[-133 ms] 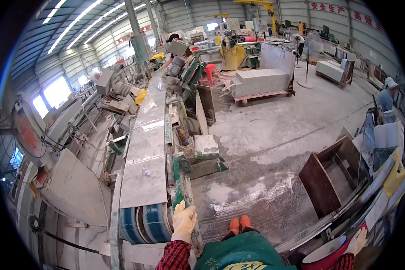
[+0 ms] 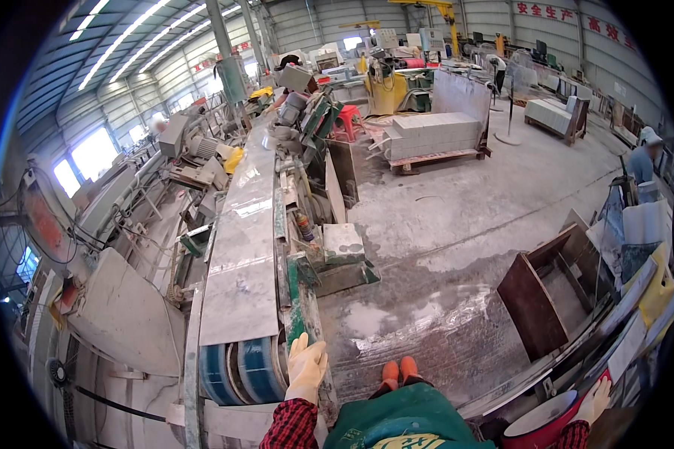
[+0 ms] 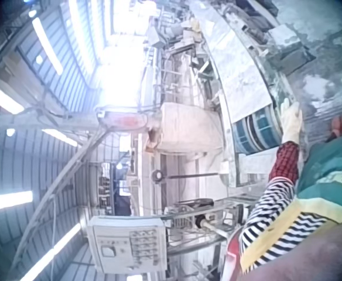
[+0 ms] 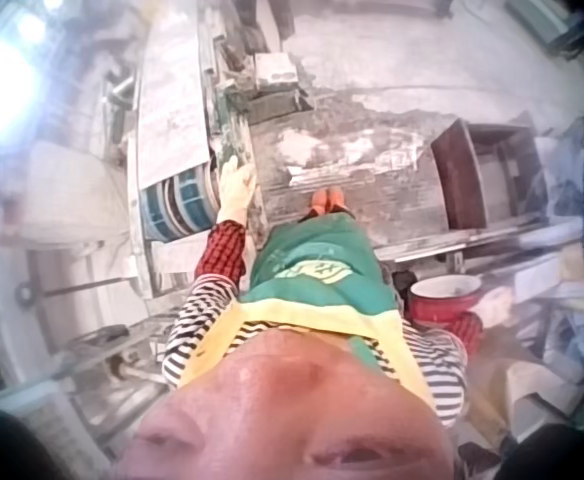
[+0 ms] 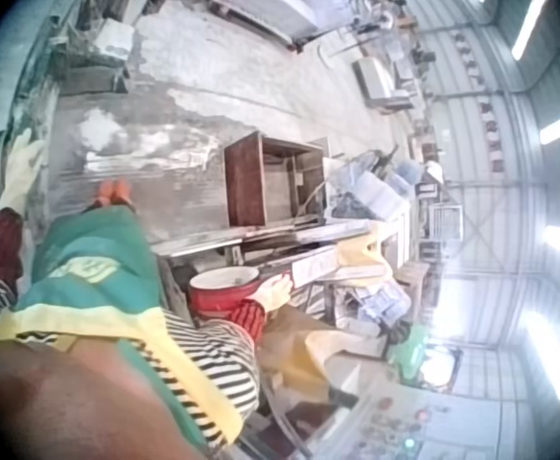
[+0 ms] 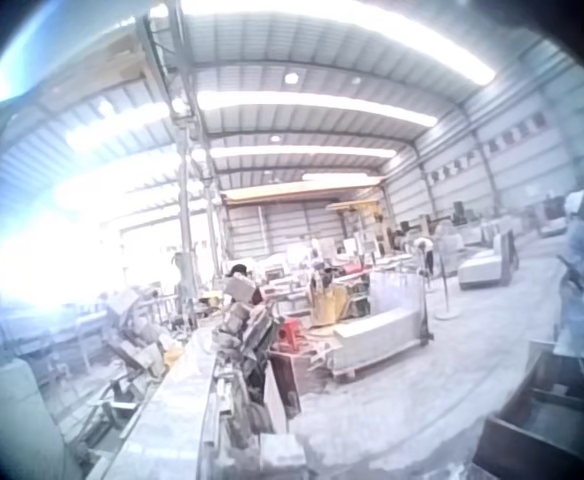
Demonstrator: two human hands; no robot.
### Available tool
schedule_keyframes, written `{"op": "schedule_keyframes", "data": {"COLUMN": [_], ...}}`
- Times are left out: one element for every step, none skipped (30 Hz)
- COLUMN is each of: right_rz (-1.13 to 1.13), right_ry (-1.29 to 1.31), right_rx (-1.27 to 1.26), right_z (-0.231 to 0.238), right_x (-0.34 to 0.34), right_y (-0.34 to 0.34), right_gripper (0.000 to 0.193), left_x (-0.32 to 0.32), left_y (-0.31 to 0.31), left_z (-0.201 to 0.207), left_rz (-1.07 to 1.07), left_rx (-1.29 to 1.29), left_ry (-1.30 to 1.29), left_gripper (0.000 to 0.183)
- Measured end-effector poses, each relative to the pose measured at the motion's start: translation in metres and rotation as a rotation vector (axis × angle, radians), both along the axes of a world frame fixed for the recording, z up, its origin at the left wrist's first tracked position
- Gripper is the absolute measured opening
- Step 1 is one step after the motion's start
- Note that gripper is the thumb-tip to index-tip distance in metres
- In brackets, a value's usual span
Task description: The person repeatedly picks up rectangular stone slabs from a conveyor belt and places them into a wooden crate. The person handles the slabs one at a time, moving them from the moving belt to the stationary crate.
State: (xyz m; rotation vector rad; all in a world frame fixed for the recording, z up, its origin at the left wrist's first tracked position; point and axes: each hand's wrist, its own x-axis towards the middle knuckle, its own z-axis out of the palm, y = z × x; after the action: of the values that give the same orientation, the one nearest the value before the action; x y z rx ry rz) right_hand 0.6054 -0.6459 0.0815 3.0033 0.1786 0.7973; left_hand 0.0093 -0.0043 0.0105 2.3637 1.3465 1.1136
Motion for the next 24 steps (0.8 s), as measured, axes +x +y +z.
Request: {"op": "schedule_keyframes", "data": {"right_rz": [-0.004, 0.002, 0.008, 0.014, 0.006, -0.001, -0.008, 0.001, 0.011, 0.022, 0.028, 0.029, 0.029, 0.0, -0.026, -0.054, -0.052, -0.045, -0.034, -0.028, -0.023, -0.023, -0.019, -0.008], "right_ry": [0.001, -0.01, -0.022, -0.033, -0.022, -0.01, 0.001, -0.008, -0.017, -0.025, -0.027, -0.029, -0.031, 0.034, 0.098, 0.163, 0.164, 0.15, 0.132, 0.115, 0.103, 0.088, 0.084, 0.076], "right_rx": [0.006, -0.002, -0.011, -0.021, -0.017, -0.014, -0.01, -0.011, -0.012, -0.013, -0.007, -0.002, 0.003, 0.008, 0.014, 0.017, 0.045, 0.048, 0.051, 0.053, 0.055, 0.056, 0.061, 0.067], "right_z": [-0.001, -0.004, -0.008, -0.011, -0.011, -0.012, -0.012, -0.012, -0.012, -0.012, -0.012, -0.012, -0.012, -0.009, 0.001, 0.011, 0.014, 0.013, 0.01, 0.009, 0.007, 0.006, 0.004, 0.003], "right_x": [0.0, -0.001, -0.002, -0.004, -0.004, -0.005, -0.005, -0.006, -0.008, -0.008, -0.01, -0.013, -0.015, -0.019, -0.025, -0.032, -0.032, -0.033, -0.032, -0.033, -0.033, -0.034, -0.035, -0.034], "right_y": [0.0, -0.001, -0.002, -0.003, -0.004, -0.004, -0.004, -0.004, -0.003, -0.002, -0.003, -0.005, -0.007, -0.005, 0.004, 0.012, 0.014, 0.014, 0.012, 0.01, 0.008, 0.005, 0.005, 0.008], "right_gripper": [0.041, 0.041, 0.041, 0.041, 0.041, 0.041, 0.041, 0.041, 0.041, 0.041, 0.041, 0.041, 0.041, 0.042, 0.044, 0.045, 0.045, 0.045, 0.044, 0.044, 0.044, 0.044, 0.044, 0.043], "left_x": [0.004, 0.003, 0.001, 0.001, 0.0, 0.0, -0.001, -0.001, -0.001, -0.003, -0.002, 0.004, 0.008, 0.008, 0.007, 0.006, 0.005, 0.004, 0.002, 0.004, 0.006, 0.006, 0.005, 0.003], "left_y": [0.0, -0.001, -0.001, -0.001, -0.001, -0.001, -0.002, -0.003, -0.003, -0.005, -0.006, -0.012, -0.013, -0.016, -0.017, -0.017, -0.017, -0.015, -0.015, -0.015, -0.017, -0.015, -0.014, -0.011], "left_z": [0.003, 0.007, 0.008, 0.01, 0.011, 0.012, 0.013, 0.014, 0.015, 0.016, 0.022, 0.042, 0.049, 0.058, 0.06, 0.059, 0.056, 0.05, 0.046, 0.046, 0.053, 0.049, 0.046, 0.036], "left_rz": [0.015, 0.031, 0.031, 0.029, 0.026, 0.021, 0.019, 0.017, 0.019, 0.013, 0.003, -0.02, -0.035, -0.044, -0.042, -0.036, -0.028, -0.015, -0.008, -0.006, -0.011, -0.005, 0.002, 0.028], "left_rx": [-0.035, -0.068, -0.064, -0.064, -0.064, -0.068, -0.07, -0.071, -0.068, -0.073, -0.076, -0.087, -0.084, -0.077, -0.057, -0.05, -0.046, -0.054, -0.051, -0.049, -0.036, -0.032, -0.027, -0.03], "left_ry": [-0.042, -0.078, -0.066, -0.058, -0.05, -0.046, -0.042, -0.04, -0.038, -0.018, 0.002, 0.039, 0.067, 0.098, 0.12, 0.113, 0.103, 0.063, 0.07, 0.076, 0.128, 0.126, 0.124, 0.07], "left_gripper": [0.034, 0.025, 0.025, 0.025, 0.025, 0.025, 0.025, 0.025, 0.025, 0.025, 0.026, 0.026, 0.027, 0.027, 0.027, 0.028, 0.028, 0.028, 0.028, 0.028, 0.027, 0.027, 0.027, 0.027]}}
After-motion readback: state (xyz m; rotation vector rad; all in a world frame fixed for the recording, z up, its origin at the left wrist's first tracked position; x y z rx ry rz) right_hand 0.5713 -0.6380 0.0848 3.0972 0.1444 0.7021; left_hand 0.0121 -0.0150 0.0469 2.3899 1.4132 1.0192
